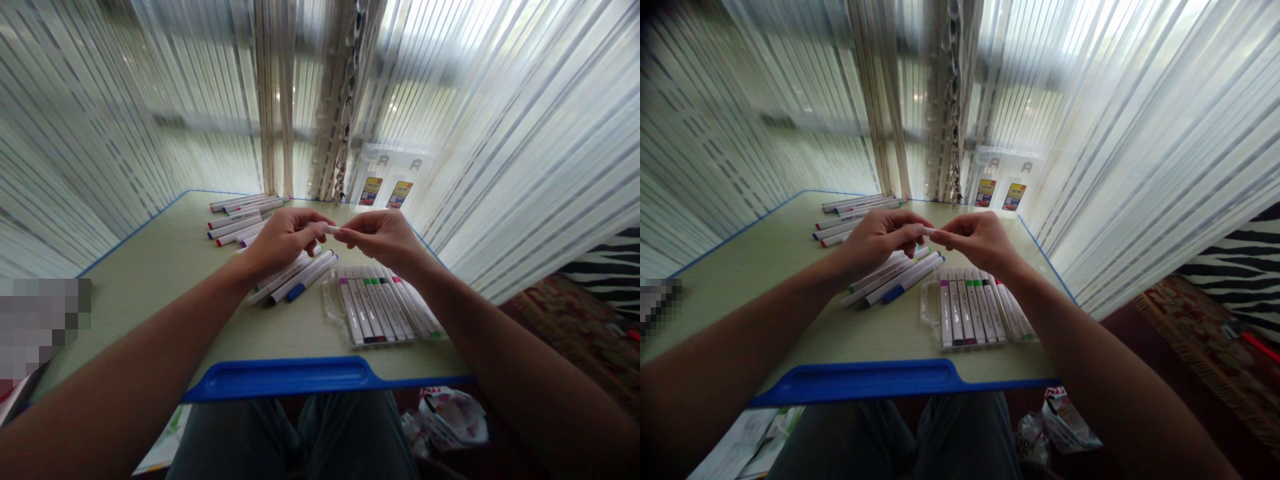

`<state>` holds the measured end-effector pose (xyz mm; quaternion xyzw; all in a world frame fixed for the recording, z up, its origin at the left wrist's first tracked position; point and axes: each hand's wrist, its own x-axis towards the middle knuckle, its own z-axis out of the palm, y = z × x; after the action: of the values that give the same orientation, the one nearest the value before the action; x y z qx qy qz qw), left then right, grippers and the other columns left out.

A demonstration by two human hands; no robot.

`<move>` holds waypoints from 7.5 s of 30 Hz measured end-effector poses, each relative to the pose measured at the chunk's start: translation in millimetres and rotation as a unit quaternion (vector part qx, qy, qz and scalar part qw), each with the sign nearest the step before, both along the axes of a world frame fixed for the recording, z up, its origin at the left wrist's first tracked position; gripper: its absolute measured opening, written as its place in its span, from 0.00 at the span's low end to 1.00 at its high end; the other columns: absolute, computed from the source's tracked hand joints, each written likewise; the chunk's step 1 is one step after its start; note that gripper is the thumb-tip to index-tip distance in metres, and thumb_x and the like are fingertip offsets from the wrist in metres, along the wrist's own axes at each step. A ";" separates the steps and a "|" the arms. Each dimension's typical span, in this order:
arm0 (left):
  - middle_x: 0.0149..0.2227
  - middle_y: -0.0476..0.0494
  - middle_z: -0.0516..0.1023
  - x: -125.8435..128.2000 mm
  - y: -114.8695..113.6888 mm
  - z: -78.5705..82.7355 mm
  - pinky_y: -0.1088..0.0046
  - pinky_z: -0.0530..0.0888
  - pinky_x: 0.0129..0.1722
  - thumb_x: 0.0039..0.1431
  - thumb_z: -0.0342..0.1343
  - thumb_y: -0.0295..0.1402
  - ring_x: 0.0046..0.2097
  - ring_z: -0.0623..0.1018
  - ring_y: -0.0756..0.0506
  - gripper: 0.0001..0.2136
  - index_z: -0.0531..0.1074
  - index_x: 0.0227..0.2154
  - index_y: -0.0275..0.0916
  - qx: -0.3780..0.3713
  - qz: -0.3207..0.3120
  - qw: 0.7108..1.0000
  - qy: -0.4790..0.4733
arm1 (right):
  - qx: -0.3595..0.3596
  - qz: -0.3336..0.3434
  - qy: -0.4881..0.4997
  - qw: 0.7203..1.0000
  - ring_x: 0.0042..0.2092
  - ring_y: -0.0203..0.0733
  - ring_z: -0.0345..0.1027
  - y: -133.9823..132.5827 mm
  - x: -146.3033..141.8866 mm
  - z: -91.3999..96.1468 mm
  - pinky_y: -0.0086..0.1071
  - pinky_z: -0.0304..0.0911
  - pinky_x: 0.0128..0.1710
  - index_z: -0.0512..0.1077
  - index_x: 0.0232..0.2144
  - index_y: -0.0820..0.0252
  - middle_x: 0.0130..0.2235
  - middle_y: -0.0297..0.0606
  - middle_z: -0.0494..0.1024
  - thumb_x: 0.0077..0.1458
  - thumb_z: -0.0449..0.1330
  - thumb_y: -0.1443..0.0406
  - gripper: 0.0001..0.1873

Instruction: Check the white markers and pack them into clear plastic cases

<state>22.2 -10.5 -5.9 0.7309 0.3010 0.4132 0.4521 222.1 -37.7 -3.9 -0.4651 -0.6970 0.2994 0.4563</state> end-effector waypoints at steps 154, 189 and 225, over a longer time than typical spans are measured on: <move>0.31 0.45 0.83 -1.2 -4.9 -5.0 0.74 0.71 0.35 0.57 0.60 0.28 0.34 0.79 0.48 0.05 0.81 0.32 0.36 0.315 0.064 0.936 0.141 | 0.167 0.033 -0.052 0.984 0.25 0.33 0.66 -18.5 -10.6 3.6 0.30 0.65 0.25 0.83 0.37 0.59 0.25 0.34 0.77 0.50 0.71 0.57 0.15; 0.33 0.45 0.84 -0.8 -4.9 -4.6 0.74 0.72 0.37 0.56 0.60 0.28 0.35 0.80 0.48 0.07 0.82 0.34 0.38 0.300 0.046 0.943 0.139 | 0.157 0.032 -0.058 0.985 0.24 0.32 0.64 -20.3 -12.6 6.2 0.29 0.62 0.23 0.83 0.34 0.59 0.24 0.33 0.76 0.49 0.71 0.56 0.13; 0.34 0.44 0.84 0.1 -1.7 -7.9 0.73 0.77 0.37 0.58 0.60 0.27 0.34 0.82 0.48 0.07 0.82 0.36 0.36 0.306 0.030 0.946 0.101 | 0.154 0.059 0.022 0.986 0.24 0.31 0.67 -14.5 -5.6 4.3 0.26 0.63 0.21 0.82 0.34 0.63 0.26 0.34 0.78 0.48 0.73 0.59 0.13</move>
<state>22.3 -12.1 -13.8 0.8625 0.2261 0.4230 0.1615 216.5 -52.2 0.3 -0.3406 -0.7510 0.2245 0.5192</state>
